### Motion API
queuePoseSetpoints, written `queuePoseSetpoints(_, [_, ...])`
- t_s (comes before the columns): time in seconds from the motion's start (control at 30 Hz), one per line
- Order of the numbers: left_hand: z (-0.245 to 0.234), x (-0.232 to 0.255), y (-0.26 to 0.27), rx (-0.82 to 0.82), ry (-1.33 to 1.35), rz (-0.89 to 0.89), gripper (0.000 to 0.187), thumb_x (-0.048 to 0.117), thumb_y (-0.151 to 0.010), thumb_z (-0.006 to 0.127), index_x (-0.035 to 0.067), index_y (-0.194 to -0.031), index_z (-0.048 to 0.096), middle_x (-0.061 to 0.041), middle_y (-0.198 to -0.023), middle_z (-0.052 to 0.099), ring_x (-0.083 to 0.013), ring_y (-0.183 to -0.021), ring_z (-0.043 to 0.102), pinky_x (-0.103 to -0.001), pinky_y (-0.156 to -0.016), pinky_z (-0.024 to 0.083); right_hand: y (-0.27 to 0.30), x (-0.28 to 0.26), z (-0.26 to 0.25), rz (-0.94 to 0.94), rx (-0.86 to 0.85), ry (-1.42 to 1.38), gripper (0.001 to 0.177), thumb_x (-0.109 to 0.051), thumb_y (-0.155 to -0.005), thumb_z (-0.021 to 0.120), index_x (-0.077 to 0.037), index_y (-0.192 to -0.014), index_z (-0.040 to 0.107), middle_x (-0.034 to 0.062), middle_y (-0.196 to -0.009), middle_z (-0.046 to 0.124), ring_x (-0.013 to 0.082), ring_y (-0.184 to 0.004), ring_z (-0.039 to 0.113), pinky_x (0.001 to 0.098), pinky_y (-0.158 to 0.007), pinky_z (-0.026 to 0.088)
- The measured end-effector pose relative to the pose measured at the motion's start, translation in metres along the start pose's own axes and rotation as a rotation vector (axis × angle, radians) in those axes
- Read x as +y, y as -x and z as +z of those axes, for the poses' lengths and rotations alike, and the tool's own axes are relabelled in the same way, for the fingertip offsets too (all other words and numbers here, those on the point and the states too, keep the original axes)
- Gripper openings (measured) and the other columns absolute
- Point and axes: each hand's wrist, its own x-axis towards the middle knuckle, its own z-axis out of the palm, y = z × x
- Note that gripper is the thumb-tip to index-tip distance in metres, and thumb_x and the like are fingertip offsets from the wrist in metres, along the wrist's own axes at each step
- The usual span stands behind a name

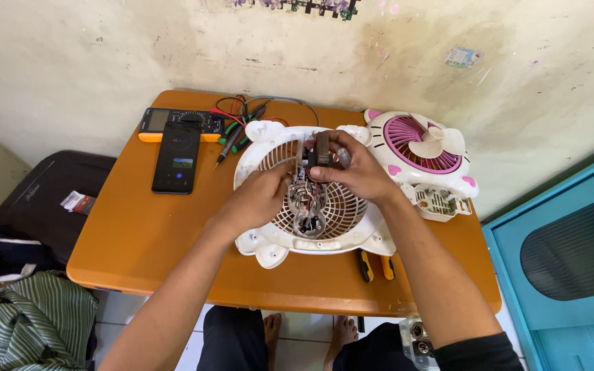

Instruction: The person disassembles a small electric fan on a table, using a screwdriver to remove screws and separate the motor and internal components from the fan housing. The person places removed screws into a small container and continues to detach parts of the fan's internal assembly.

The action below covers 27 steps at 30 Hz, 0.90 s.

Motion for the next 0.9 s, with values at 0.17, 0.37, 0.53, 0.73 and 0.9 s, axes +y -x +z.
queuePoseSetpoints(0.17, [0.016, -0.011, -0.021, -0.168, 0.271, 0.039, 0.070, 0.014, -0.086, 0.067, 0.000, -0.146, 0.035, -0.022, -0.122, 0.071, -0.0355, -0.111, 0.072, -0.043, -0.092, 0.056, 0.004, 0.016, 0.008, -0.043, 0.037, 0.027, 0.066, -0.015, -0.083, 0.085, -0.002, -0.138, 0.051, 0.0069, -0.129, 0.065, 0.0173, -0.122, 0.063, 0.0351, -0.106, 0.054])
queuePoseSetpoints(0.37, [0.035, -0.007, -0.023, -0.174, 0.165, 0.108, 0.102, 0.024, -0.078, 0.089, -0.008, -0.147, 0.020, -0.032, -0.125, 0.063, -0.0417, -0.120, 0.064, -0.043, -0.099, 0.050, 0.019, 0.018, 0.019, -0.096, -0.010, 0.377, 0.085, -0.017, -0.072, 0.092, -0.007, -0.143, 0.046, 0.0106, -0.134, 0.065, 0.0195, -0.125, 0.064, 0.0342, -0.108, 0.051])
queuePoseSetpoints(0.53, [0.031, 0.007, -0.022, -0.179, 0.085, -0.073, 0.124, 0.030, -0.054, 0.099, -0.006, -0.143, 0.020, -0.030, -0.121, 0.064, -0.0397, -0.119, 0.065, -0.040, -0.100, 0.051, 0.023, 0.018, 0.026, -0.155, -0.060, 0.444, 0.099, -0.014, -0.064, 0.097, -0.010, -0.147, 0.043, 0.0144, -0.141, 0.061, 0.0256, -0.131, 0.060, 0.0382, -0.111, 0.048])
queuePoseSetpoints(0.73, [0.024, 0.010, -0.014, -0.070, 0.324, 0.013, 0.110, 0.044, -0.063, 0.090, -0.006, -0.139, 0.029, -0.025, -0.121, 0.067, -0.0352, -0.114, 0.069, -0.040, -0.097, 0.052, 0.028, 0.013, 0.034, -0.274, -0.036, 0.515, 0.103, -0.016, -0.064, 0.094, -0.016, -0.154, 0.043, 0.0184, -0.154, 0.051, 0.0335, -0.140, 0.054, 0.0423, -0.116, 0.046])
queuePoseSetpoints(0.9, [0.023, 0.001, -0.017, 0.061, 0.087, -0.070, 0.070, 0.039, -0.096, 0.067, -0.013, -0.134, 0.040, -0.037, -0.121, 0.062, -0.0456, -0.115, 0.065, -0.048, -0.096, 0.054, 0.030, -0.001, 0.042, -0.145, -0.105, 0.605, 0.113, -0.023, -0.061, 0.096, -0.022, -0.157, 0.037, 0.0156, -0.155, 0.054, 0.0347, -0.137, 0.058, 0.0414, -0.113, 0.047])
